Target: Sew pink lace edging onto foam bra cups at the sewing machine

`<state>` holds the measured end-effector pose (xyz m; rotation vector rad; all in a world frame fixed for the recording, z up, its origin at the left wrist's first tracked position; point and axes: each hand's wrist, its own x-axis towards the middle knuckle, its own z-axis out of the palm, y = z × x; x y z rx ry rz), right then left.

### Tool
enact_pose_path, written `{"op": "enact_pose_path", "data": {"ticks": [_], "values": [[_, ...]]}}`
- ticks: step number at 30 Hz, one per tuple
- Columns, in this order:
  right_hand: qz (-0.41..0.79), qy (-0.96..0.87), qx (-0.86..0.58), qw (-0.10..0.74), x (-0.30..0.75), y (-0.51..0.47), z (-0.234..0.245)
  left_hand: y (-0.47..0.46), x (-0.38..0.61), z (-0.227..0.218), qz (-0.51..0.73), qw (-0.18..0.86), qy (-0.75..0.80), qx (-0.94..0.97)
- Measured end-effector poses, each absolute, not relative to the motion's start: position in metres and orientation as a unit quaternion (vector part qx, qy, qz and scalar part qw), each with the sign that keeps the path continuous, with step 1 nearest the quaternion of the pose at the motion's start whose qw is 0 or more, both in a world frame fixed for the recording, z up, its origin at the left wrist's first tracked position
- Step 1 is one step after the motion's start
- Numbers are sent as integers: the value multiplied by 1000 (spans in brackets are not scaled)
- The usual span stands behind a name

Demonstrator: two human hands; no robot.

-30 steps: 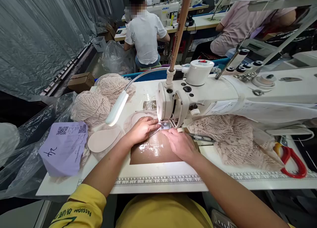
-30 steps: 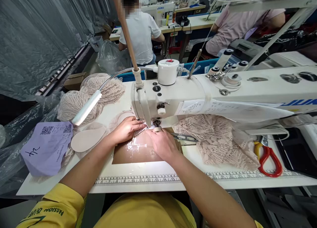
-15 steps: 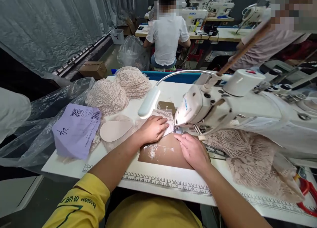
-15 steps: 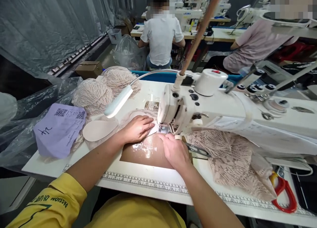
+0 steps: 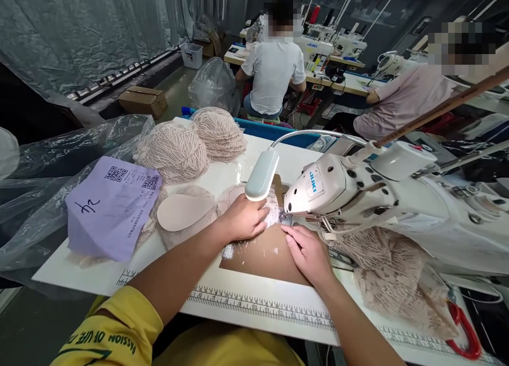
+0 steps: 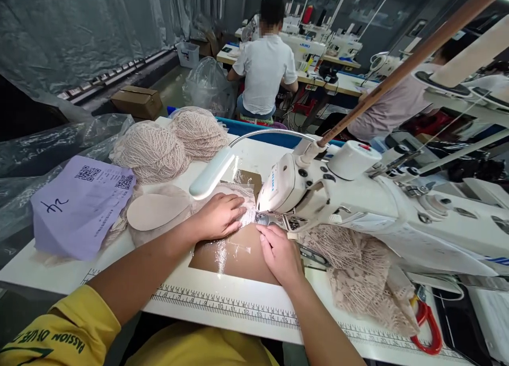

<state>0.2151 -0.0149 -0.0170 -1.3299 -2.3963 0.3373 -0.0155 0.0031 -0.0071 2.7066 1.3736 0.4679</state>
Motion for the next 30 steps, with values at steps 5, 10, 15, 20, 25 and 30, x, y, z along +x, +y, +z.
{"op": "enact_pose_path", "data": {"ticks": [5, 10, 15, 20, 25, 30], "values": [[124, -851, -470, 199, 215, -15, -17, 4, -16, -9, 164, 36, 459, 872], [124, -851, -475, 185, 214, -15, -15, 1, -15, 1, 137, 19, 530, 837], [124, -850, -477, 185, 214, -16, -11, -9, -10, 22, 83, 128, 568, 809], [149, -838, -484, 201, 214, -15, -14, -10, -7, 24, 135, 123, 591, 786], [164, -817, -516, 200, 228, -16, -8, -5, -15, 21, 103, 255, 581, 766], [53, -813, -574, 81, 273, -22, 5, -13, -20, 29, 125, 433, 506, 736]]}}
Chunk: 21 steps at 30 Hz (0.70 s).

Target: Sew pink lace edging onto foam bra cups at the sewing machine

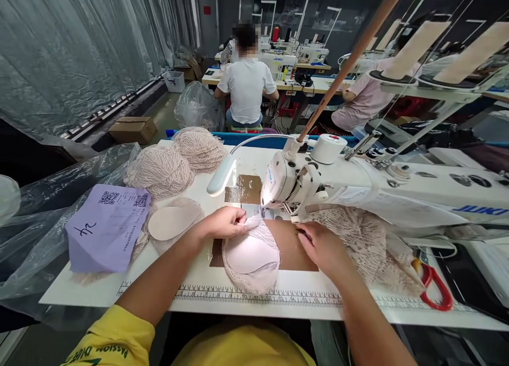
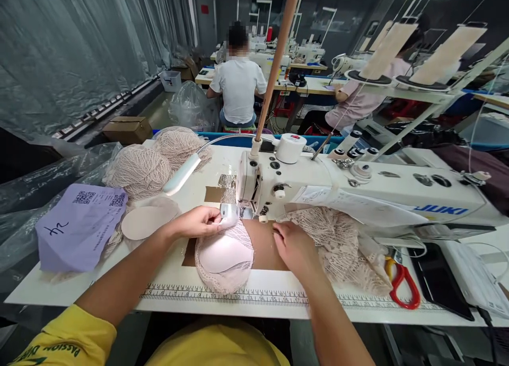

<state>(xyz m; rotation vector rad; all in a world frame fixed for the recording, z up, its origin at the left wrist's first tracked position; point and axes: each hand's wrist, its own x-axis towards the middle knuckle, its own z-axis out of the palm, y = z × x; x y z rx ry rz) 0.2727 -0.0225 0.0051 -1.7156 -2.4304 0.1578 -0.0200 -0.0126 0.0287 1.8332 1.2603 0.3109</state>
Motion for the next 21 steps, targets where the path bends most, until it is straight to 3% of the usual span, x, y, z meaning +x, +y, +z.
{"op": "enact_pose_path", "data": {"ticks": [4, 11, 13, 17, 21], "values": [[-9, -829, -559, -26, 299, -27, 7, -27, -13, 35, 205, 648, 366, 636], [-15, -838, -541, -65, 299, -28, 5, -42, 5, 20, 308, 703, 390, 509], [-25, -841, -540, -23, 302, -32, 4, -44, 6, 13, 328, 695, 414, 488], [-53, -828, -538, 150, 300, -51, 4, -45, 7, 4, 340, 685, 429, 481], [56, -842, -473, 253, 268, -71, 7, -45, 10, 1, 340, 693, 422, 476]]}}
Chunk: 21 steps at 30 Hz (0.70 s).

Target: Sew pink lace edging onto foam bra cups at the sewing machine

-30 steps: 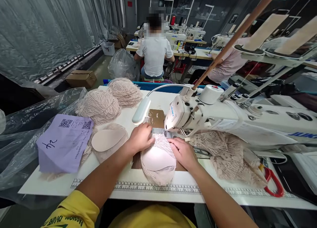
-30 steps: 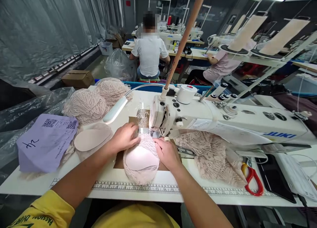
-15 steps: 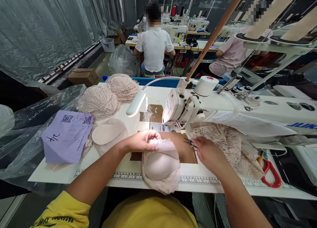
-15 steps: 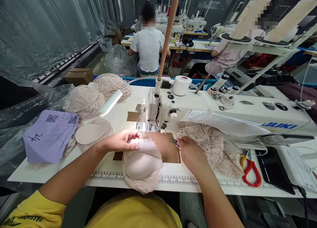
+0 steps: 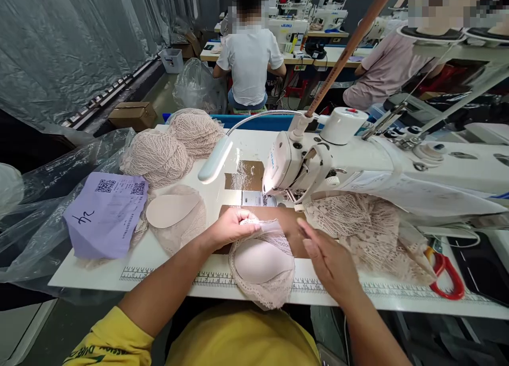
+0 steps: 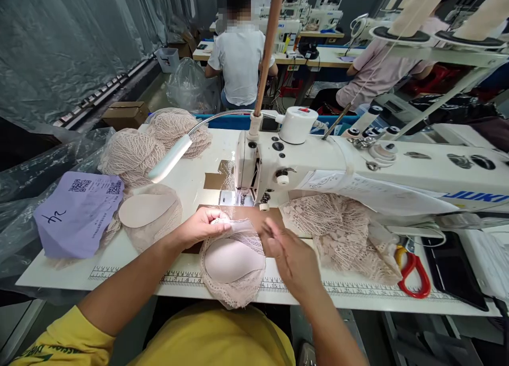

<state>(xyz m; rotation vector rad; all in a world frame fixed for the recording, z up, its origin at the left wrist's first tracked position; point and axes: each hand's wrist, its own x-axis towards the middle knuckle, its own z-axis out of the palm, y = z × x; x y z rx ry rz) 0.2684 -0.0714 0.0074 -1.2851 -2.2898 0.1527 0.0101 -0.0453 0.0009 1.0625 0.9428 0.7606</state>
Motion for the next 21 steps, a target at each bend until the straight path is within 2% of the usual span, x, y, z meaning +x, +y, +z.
{"op": "enact_pose_path", "data": {"ticks": [3, 7, 21], "values": [[80, -840, -461, 275, 237, -77, 4, -46, 12, 0, 347, 714, 416, 443], [45, -833, -461, 301, 215, -75, -6, -47, 11, 1, 350, 738, 398, 417], [-3, -825, -449, 344, 215, -73, -15, -50, 10, -3, 343, 768, 377, 389]]}}
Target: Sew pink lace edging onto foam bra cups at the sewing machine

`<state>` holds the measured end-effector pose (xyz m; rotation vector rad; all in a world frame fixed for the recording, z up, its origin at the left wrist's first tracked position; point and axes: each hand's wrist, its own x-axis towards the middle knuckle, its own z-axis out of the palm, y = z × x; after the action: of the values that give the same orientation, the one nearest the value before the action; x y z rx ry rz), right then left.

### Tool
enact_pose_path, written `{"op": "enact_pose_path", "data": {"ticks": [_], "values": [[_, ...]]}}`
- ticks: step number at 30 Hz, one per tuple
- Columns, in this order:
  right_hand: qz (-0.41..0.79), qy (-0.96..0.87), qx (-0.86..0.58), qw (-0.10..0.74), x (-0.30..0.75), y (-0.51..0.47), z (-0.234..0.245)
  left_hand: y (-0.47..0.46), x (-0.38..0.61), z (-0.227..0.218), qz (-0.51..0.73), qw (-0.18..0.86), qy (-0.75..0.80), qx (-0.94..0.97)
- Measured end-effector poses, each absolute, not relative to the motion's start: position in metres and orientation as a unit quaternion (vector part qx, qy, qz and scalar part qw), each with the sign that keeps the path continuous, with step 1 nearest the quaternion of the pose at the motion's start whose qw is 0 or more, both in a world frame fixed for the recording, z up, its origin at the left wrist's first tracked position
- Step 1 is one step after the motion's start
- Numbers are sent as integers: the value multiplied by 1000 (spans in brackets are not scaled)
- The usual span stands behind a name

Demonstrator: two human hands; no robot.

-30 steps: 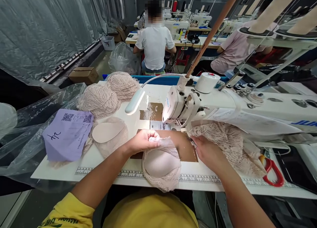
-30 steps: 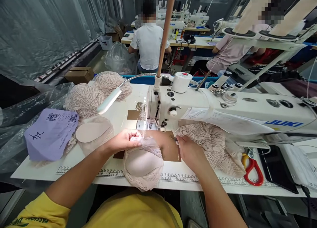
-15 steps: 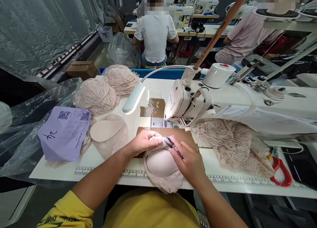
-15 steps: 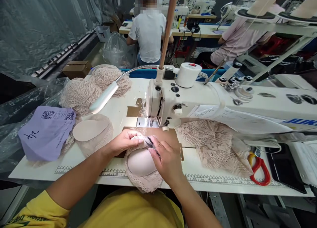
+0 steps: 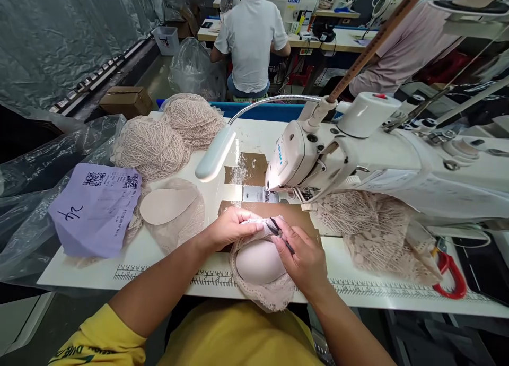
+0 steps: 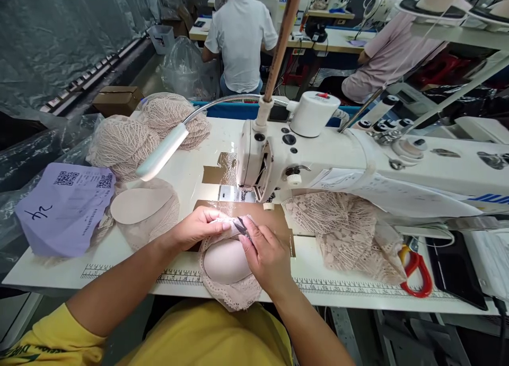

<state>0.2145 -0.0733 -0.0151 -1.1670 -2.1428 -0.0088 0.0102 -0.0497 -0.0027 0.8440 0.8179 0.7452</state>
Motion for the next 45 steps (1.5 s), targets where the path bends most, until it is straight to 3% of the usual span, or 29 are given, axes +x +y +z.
{"op": "enact_pose_path", "data": {"ticks": [27, 45], "values": [[-27, -821, -429, 375, 215, -78, -16, -48, 12, 5, 369, 720, 405, 426], [-32, -815, -467, 341, 214, -75, -20, -49, 9, 3, 338, 709, 411, 463]]}}
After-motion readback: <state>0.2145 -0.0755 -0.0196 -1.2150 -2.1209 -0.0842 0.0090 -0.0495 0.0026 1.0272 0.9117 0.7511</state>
